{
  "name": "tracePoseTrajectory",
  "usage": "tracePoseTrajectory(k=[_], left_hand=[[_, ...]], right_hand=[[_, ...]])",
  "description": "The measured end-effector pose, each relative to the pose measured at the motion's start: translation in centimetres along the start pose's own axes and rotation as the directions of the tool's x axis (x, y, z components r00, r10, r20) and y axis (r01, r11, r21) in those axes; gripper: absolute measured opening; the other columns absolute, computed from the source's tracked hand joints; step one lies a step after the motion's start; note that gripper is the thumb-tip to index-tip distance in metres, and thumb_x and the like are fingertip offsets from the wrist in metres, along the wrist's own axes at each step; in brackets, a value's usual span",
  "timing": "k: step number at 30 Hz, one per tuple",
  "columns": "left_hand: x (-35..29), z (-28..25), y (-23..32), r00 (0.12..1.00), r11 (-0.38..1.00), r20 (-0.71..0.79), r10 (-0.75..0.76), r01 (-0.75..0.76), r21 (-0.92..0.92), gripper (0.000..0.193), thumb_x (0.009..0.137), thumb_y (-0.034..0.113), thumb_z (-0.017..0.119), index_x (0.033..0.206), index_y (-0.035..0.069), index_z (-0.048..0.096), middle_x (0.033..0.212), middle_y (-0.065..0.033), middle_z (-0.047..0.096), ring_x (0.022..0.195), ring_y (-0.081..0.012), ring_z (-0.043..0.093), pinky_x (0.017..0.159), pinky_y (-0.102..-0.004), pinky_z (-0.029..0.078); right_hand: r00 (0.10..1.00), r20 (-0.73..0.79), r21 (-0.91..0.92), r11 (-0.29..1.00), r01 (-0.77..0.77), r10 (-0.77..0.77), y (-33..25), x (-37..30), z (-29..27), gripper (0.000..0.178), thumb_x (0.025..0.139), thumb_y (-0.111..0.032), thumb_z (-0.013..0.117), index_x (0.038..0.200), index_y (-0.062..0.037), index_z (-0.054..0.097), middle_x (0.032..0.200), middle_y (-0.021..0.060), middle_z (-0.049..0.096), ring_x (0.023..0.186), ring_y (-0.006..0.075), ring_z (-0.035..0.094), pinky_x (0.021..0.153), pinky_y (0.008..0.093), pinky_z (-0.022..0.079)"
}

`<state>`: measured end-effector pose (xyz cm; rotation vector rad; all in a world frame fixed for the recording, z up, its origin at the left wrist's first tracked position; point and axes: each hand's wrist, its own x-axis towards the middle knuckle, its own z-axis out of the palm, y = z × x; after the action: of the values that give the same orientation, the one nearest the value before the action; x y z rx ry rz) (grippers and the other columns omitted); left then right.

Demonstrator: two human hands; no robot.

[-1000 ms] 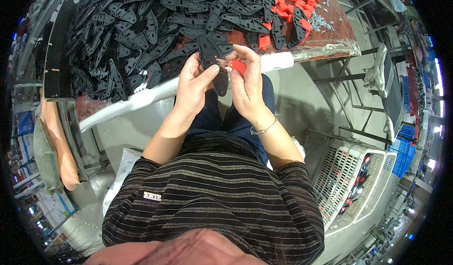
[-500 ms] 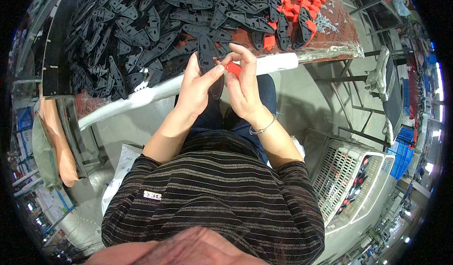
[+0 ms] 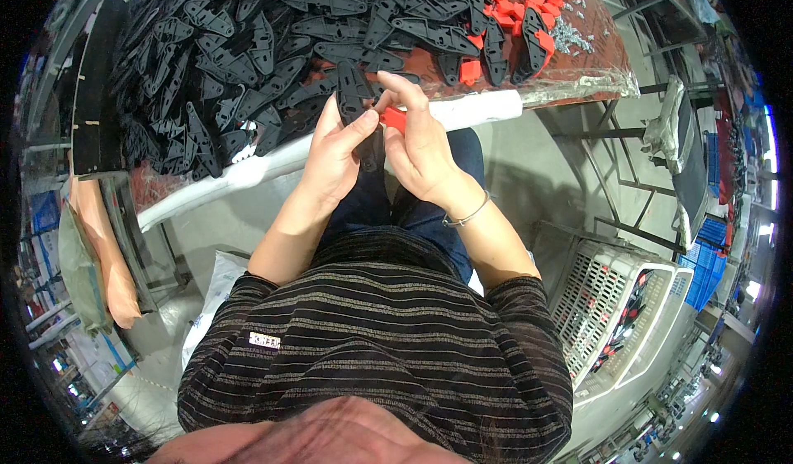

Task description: The person repeatedly picks up black plastic components and red plastic components from a table, snaps them together by hand, and places the assembled units back on the table. The process is repeated continuously.

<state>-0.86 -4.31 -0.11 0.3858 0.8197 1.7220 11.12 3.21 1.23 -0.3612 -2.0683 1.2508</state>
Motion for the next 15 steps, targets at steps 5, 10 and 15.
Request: tracePoseTrajectory(k=[5, 10, 15], left_hand=[[0.1, 0.5, 1.2, 0.972, 0.956, 0.101, -0.214, 0.23, -0.183, 0.031, 0.088, 0.003, 0.055, 0.117, 0.004, 0.043, 0.106, -0.0044, 0.052, 0.094, -0.0101, 0.054, 0.083, -0.025, 0.046], [0.1, -0.1, 0.2, 0.994, 0.995, 0.061, -0.089, 0.092, -0.041, 0.037, 0.089, 0.005, 0.055, 0.122, 0.005, 0.039, 0.11, -0.005, 0.05, 0.101, -0.0107, 0.05, 0.087, -0.0257, 0.043], [0.1, 0.2, 0.3, 0.994, 0.997, 0.108, -0.005, -0.003, 0.076, 0.041, 0.089, 0.004, 0.054, 0.125, 0.005, 0.034, 0.111, -0.0043, 0.048, 0.103, -0.0101, 0.047, 0.089, -0.0255, 0.041]], right_hand=[[0.981, -0.107, 0.319, 0.94, -0.117, 0.159, -1.0, 0.1, 0.6, 0.065, 0.078, 0.008, 0.04, 0.137, -0.0061, 0.019, 0.107, 0.0147, 0.042, 0.097, 0.0199, 0.046, 0.082, 0.0308, 0.043], [0.99, -0.079, 0.178, 0.979, -0.099, 0.115, -0.5, 0.1, 0.6, 0.064, 0.078, 0.009, 0.04, 0.137, -0.0049, 0.02, 0.104, 0.0139, 0.043, 0.095, 0.0192, 0.046, 0.084, 0.0299, 0.041], [0.997, -0.046, 0.007, 0.998, -0.068, 0.068, -0.6, 0.4, -0.1, 0.065, 0.076, 0.009, 0.041, 0.136, -0.0048, 0.02, 0.102, 0.0142, 0.045, 0.093, 0.0214, 0.048, 0.085, 0.0322, 0.041]])
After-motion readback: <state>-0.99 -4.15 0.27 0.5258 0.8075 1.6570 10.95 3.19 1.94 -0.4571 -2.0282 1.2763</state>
